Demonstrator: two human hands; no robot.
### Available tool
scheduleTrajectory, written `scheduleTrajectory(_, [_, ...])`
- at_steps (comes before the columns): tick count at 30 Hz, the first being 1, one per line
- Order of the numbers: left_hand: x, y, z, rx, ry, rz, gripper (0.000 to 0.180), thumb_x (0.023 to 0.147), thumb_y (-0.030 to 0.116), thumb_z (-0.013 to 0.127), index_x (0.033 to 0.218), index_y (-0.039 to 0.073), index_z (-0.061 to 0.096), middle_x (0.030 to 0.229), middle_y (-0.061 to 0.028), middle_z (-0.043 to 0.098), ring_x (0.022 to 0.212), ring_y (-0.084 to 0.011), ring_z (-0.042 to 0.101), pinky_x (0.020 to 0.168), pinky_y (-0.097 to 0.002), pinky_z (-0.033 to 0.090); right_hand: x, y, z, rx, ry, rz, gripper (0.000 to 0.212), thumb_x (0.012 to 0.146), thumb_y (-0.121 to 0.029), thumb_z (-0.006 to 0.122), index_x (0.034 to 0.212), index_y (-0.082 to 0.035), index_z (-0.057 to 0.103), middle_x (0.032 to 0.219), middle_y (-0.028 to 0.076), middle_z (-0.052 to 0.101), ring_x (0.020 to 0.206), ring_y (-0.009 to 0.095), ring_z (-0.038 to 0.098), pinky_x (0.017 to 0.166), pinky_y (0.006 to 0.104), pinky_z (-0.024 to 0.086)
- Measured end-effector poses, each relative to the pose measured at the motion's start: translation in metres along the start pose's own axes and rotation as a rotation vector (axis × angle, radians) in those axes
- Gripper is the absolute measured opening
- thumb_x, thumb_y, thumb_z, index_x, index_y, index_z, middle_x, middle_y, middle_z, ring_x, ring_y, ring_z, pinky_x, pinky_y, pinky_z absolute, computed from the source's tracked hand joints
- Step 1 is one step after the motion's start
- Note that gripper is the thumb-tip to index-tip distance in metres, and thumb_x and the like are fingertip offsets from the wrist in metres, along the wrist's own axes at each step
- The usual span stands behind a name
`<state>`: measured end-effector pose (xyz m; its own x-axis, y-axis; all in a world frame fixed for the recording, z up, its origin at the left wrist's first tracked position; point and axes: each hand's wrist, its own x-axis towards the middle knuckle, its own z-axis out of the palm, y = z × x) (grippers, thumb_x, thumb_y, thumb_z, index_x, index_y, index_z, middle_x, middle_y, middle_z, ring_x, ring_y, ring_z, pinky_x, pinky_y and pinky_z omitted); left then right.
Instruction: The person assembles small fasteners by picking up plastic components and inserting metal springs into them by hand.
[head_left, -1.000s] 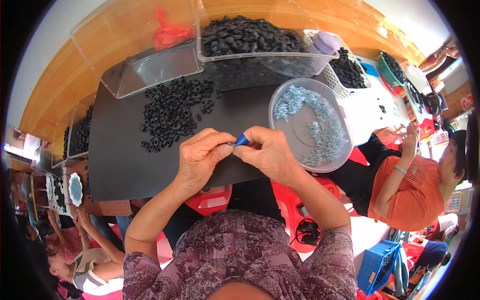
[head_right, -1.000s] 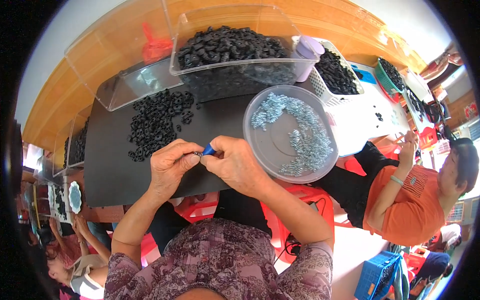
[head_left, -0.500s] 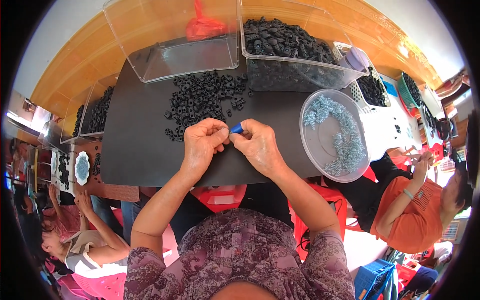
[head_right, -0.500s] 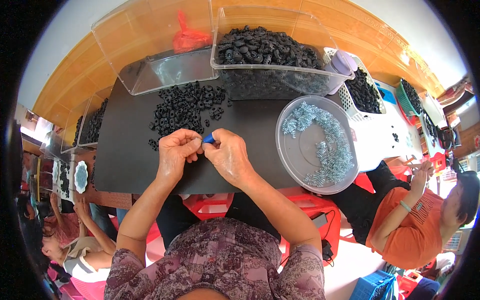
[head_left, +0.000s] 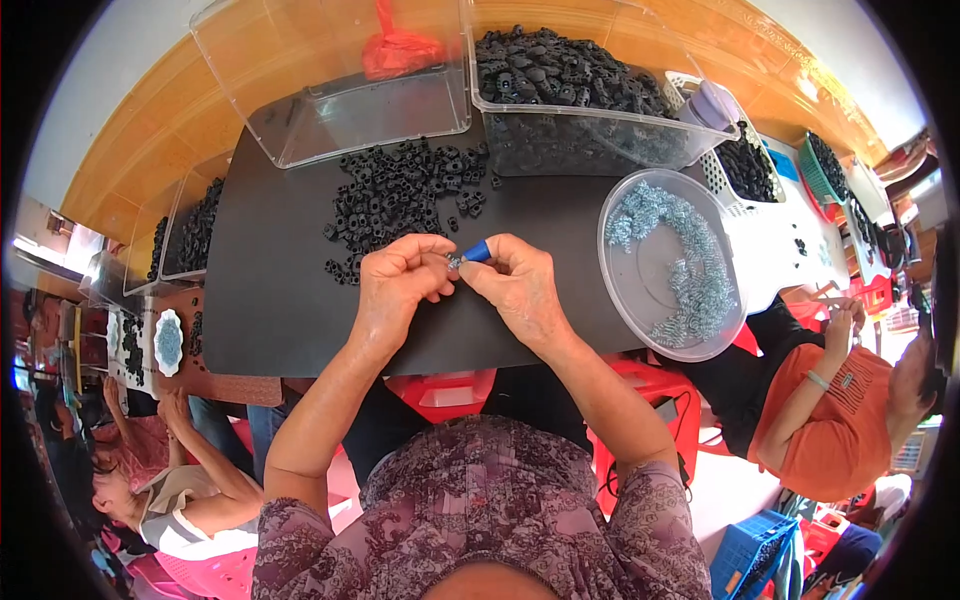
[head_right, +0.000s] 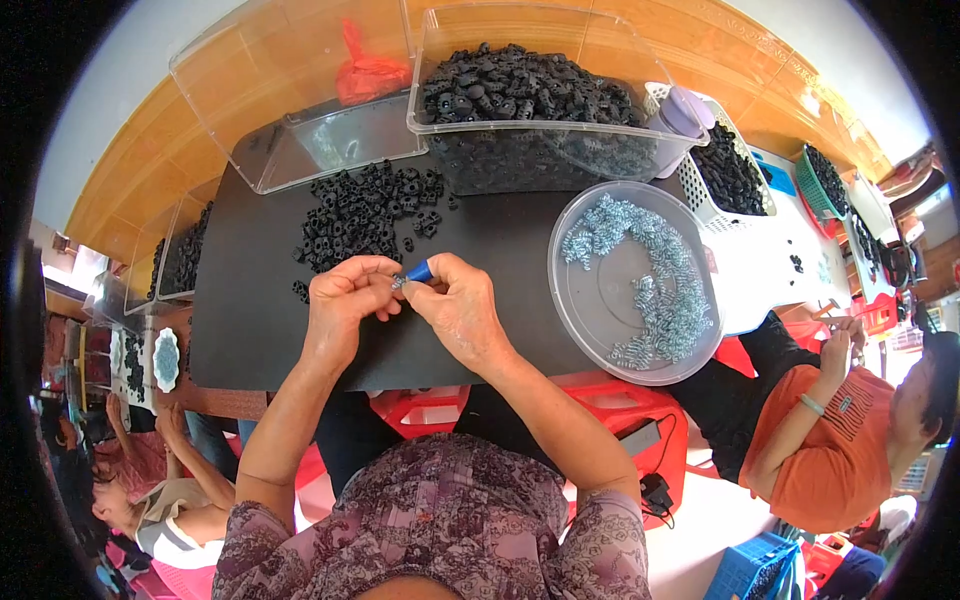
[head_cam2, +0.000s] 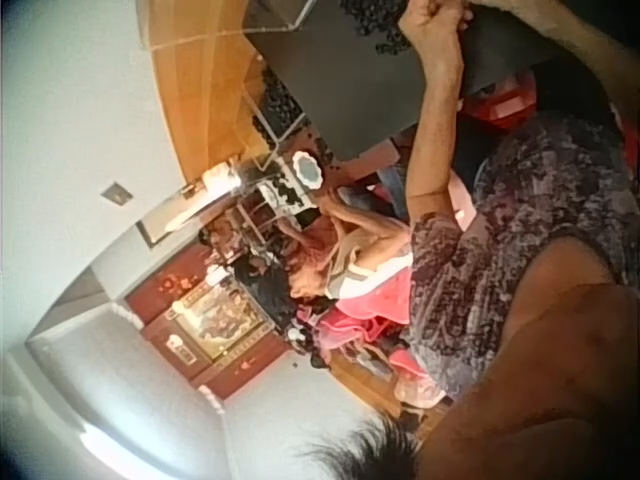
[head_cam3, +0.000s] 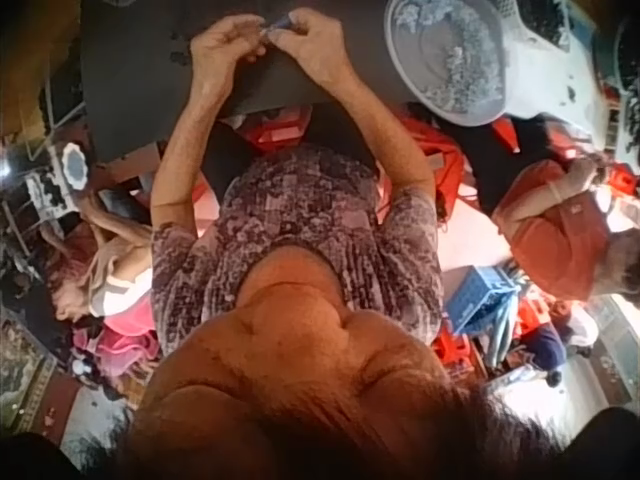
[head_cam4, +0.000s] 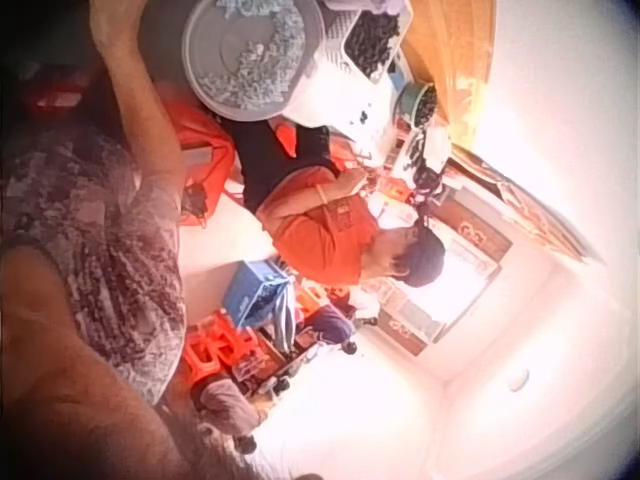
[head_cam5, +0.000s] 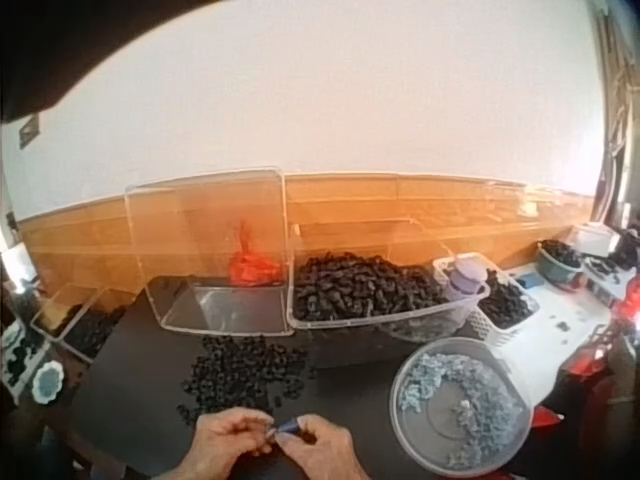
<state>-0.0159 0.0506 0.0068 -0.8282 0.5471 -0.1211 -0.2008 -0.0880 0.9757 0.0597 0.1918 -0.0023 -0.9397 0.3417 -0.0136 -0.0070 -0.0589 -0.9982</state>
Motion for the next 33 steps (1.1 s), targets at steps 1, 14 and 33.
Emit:
scheduleTrajectory(1, [-0.002,-0.003,0.001,0.073,-0.001,0.063,0.019,0.082,-0.001,0.058,0.099,-0.002,0.064,0.07,-0.0056,0.063,0.061,-0.0083,0.057,0.055,-0.0201,0.046,0.001,0.001,-0.001,0.001,0.002,-0.001,0.009,0.083,-0.007,0.065,0.084,0.001,0.062,0.074,-0.001,0.062,0.066,0.002,0.051,0.057,0.019,0.041])
scheduleTrajectory(14, [-0.003,-0.003,-0.001,0.379,0.002,0.058,0.018,0.093,0.015,0.056,0.084,0.0,0.063,0.062,-0.0019,0.059,0.05,-0.0052,0.049,0.047,-0.0202,0.04,0.008,0.011,-0.002,0.024,0.011,0.006,0.008,0.082,-0.006,0.066,0.086,0.0,0.063,0.074,-0.001,0.059,0.064,0.002,0.05,0.056,0.0191,0.04])
scheduleTrajectory(33, [0.01,0.009,-0.003,-0.048,0.059,-0.324,0.036,0.089,0.027,0.063,0.064,0.004,0.056,0.047,-0.0055,0.051,0.031,-0.0082,0.036,0.031,-0.0222,0.026,0.003,0.012,0.006,-0.4,0.106,-0.38,0.009,0.079,0.0,0.065,0.086,0.001,0.059,0.069,0.0,0.057,0.063,0.004,0.049,0.054,0.0223,0.042])
